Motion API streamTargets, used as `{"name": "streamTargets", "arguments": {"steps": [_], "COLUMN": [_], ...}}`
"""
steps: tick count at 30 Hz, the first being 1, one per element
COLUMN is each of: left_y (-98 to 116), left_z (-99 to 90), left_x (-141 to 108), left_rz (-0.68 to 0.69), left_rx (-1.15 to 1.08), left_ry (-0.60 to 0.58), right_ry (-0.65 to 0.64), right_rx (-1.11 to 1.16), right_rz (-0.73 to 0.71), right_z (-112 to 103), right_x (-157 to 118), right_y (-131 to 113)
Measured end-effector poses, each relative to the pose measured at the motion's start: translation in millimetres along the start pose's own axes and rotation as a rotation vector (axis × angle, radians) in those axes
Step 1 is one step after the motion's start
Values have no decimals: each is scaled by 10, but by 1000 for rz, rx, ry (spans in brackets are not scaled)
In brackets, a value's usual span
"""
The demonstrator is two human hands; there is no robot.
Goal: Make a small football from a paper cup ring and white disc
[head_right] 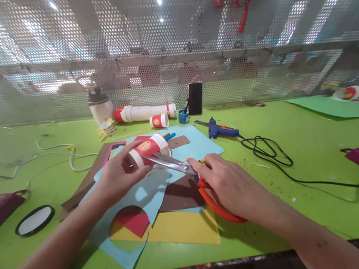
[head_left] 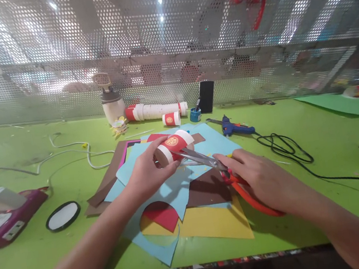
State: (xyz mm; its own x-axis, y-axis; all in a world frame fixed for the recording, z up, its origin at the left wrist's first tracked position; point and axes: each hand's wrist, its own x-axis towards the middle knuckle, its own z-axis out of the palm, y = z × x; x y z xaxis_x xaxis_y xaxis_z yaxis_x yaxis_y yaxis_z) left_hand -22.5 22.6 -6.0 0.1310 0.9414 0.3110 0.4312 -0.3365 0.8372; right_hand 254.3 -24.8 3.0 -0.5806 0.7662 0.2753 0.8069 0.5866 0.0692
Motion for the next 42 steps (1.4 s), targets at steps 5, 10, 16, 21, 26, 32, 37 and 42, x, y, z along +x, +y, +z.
{"name": "streamTargets", "arguments": {"steps": [5,10,16,21,26,32,37,42], "left_y": [-20,-53,-72,-26,38,-34,-32,100], "left_z": [8,-18,-1,6,-6,-6,-8,-22], "left_x": [2,25,32,18,11,22,24,-11], "left_rz": [6,24,69,61,14,32,10,-52], "left_rx": [-17,-102,-123,-156,-134,-161,-272,-336], "left_ry": [19,-7,13,34,26,4,-32,-50], "right_ry": [-17,-31,-83,0,-11,22,27,11], "right_rx": [1,110,190,60,121,180,246,267], "right_rz": [1,7,26,19,17,4,6,19], "right_z": [-7,-51,-28,28,23,38,37,40], "right_x": [4,10,10,13,30,46,50,49], "right_y": [-10,-30,-60,-76,-100,-49,-7,-21]}}
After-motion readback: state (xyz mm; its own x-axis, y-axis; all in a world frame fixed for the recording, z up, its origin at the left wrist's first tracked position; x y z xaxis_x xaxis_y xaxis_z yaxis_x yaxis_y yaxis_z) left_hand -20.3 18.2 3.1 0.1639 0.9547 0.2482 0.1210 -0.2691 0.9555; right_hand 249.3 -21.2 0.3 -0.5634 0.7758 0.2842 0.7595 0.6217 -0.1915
